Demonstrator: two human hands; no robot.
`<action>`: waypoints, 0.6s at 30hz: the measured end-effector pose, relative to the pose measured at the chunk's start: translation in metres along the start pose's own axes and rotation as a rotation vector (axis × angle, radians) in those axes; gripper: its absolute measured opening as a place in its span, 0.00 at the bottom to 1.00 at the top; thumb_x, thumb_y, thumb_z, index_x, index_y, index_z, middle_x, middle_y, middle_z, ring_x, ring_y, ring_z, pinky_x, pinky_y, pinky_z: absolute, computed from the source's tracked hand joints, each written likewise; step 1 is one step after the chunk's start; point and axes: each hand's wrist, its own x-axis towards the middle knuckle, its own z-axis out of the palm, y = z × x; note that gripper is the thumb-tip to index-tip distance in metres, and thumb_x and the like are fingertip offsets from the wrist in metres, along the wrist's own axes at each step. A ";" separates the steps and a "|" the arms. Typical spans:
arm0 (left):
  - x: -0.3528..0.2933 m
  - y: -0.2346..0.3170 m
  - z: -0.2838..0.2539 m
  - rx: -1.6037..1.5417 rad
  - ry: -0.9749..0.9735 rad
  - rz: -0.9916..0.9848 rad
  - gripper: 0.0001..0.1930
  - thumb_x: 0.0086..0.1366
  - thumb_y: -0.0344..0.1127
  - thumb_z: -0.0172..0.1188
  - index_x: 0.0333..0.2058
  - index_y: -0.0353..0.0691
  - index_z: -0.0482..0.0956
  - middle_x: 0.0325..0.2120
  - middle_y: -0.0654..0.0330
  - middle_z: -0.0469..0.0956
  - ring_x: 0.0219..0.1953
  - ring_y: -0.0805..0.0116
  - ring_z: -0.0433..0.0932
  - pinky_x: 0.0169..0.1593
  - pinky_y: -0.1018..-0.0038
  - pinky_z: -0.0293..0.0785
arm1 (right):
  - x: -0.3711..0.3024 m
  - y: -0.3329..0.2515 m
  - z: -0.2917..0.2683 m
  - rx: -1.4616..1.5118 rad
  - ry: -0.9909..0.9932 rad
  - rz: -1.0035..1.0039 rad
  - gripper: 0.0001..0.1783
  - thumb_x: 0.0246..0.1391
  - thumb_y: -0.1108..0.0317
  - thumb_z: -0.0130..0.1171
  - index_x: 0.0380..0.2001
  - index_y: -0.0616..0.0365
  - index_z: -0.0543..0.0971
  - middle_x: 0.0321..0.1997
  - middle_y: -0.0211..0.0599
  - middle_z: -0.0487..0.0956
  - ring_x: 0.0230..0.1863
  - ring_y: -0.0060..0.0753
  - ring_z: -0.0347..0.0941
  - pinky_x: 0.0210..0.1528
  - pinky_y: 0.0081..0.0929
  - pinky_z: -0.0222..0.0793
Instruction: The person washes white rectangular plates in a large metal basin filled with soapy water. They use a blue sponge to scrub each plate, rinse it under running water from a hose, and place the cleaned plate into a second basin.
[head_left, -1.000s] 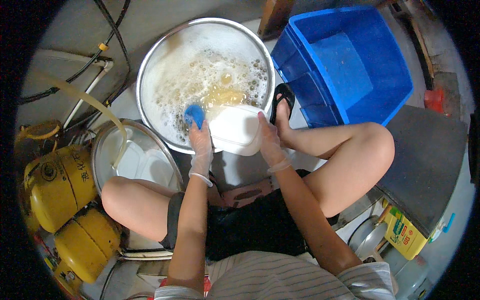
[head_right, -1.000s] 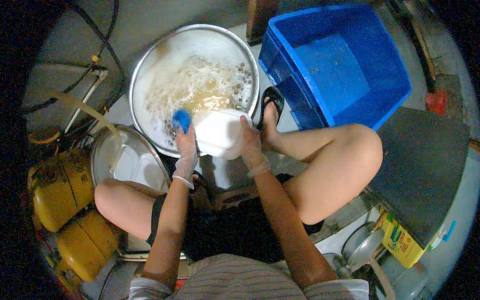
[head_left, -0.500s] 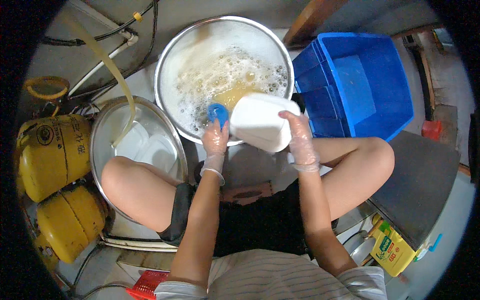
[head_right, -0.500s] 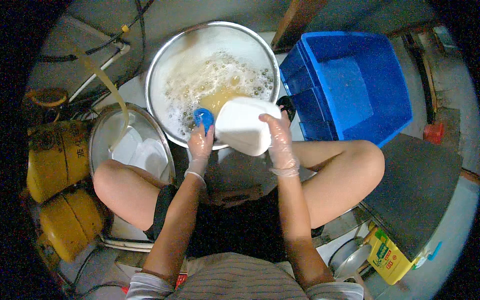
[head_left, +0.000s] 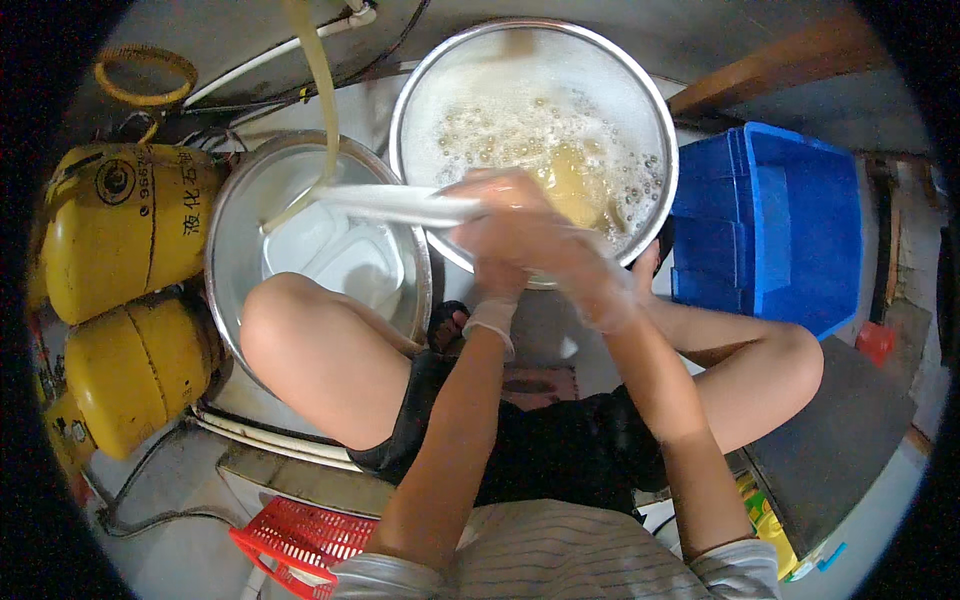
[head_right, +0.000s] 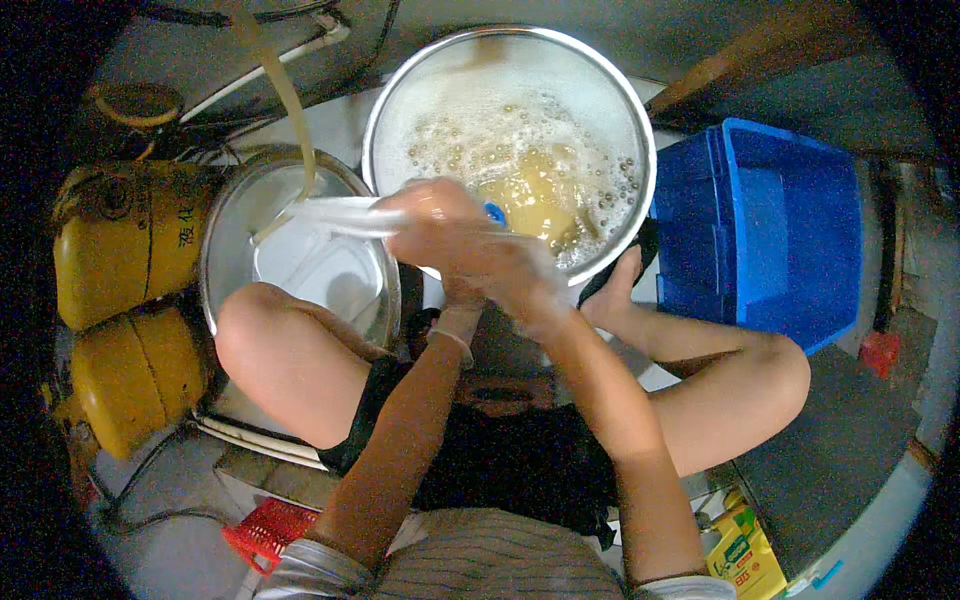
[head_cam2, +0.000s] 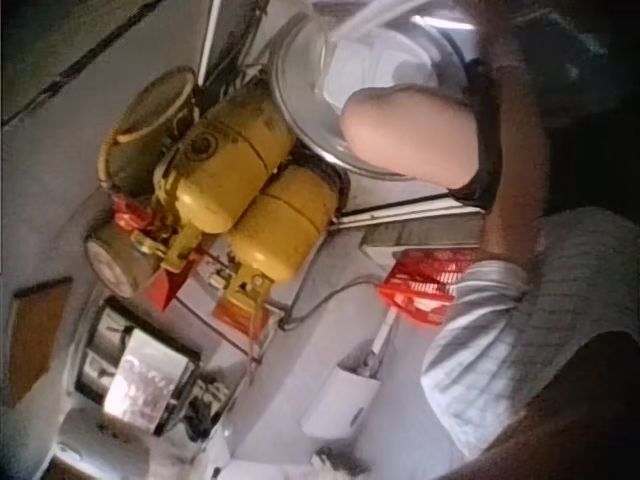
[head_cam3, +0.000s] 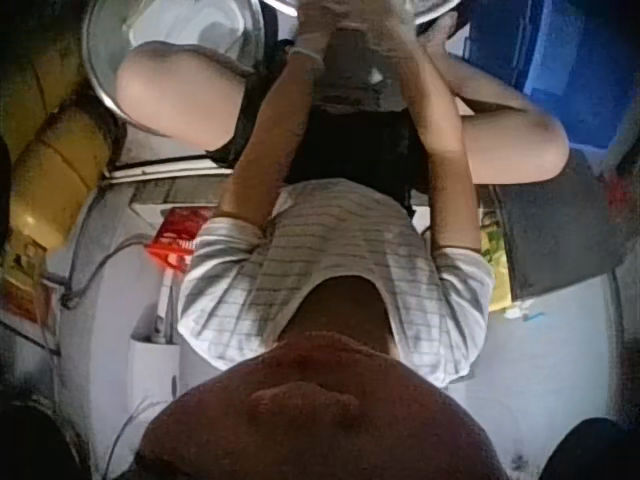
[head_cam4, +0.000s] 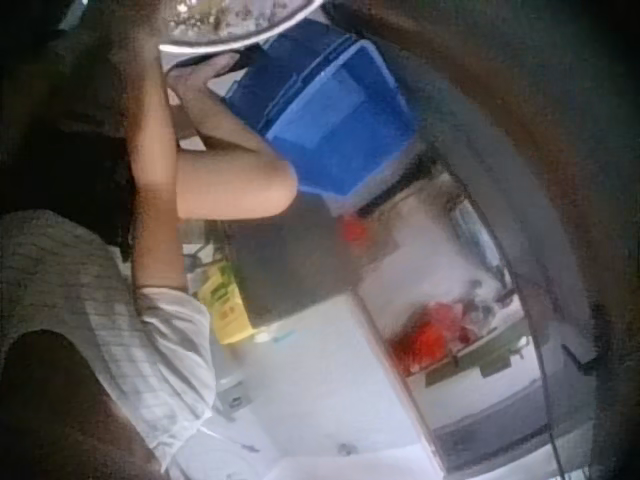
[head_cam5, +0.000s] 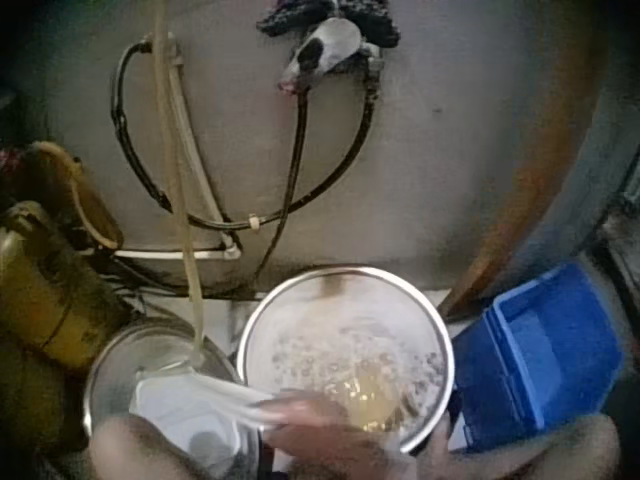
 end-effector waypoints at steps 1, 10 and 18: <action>-0.004 0.006 -0.009 -0.125 0.018 0.012 0.23 0.60 0.49 0.43 0.51 0.44 0.62 0.51 0.55 0.63 0.51 0.61 0.63 0.52 0.62 0.58 | 0.040 0.007 0.022 -0.219 -0.245 -0.106 0.15 0.38 0.65 0.51 0.34 0.54 0.75 0.31 0.42 0.75 0.36 0.43 0.70 0.43 0.36 0.64; -0.008 -0.001 -0.011 -2.317 -0.061 -1.024 0.26 0.61 0.48 0.44 0.55 0.41 0.56 0.52 0.54 0.59 0.56 0.57 0.54 0.59 0.61 0.45 | 0.054 0.082 0.067 -1.043 -0.571 -0.639 0.10 0.33 0.71 0.50 0.25 0.54 0.75 0.30 0.32 0.74 0.36 0.33 0.69 0.56 0.41 0.55; 0.005 0.007 0.006 -3.740 -0.708 -0.584 0.21 0.53 0.51 0.52 0.45 0.53 0.67 0.29 0.56 0.73 0.29 0.56 0.72 0.33 0.58 0.67 | -0.016 0.161 0.017 -0.784 0.107 0.032 0.12 0.42 0.68 0.51 0.34 0.56 0.75 0.36 0.40 0.74 0.46 0.39 0.66 0.49 0.33 0.59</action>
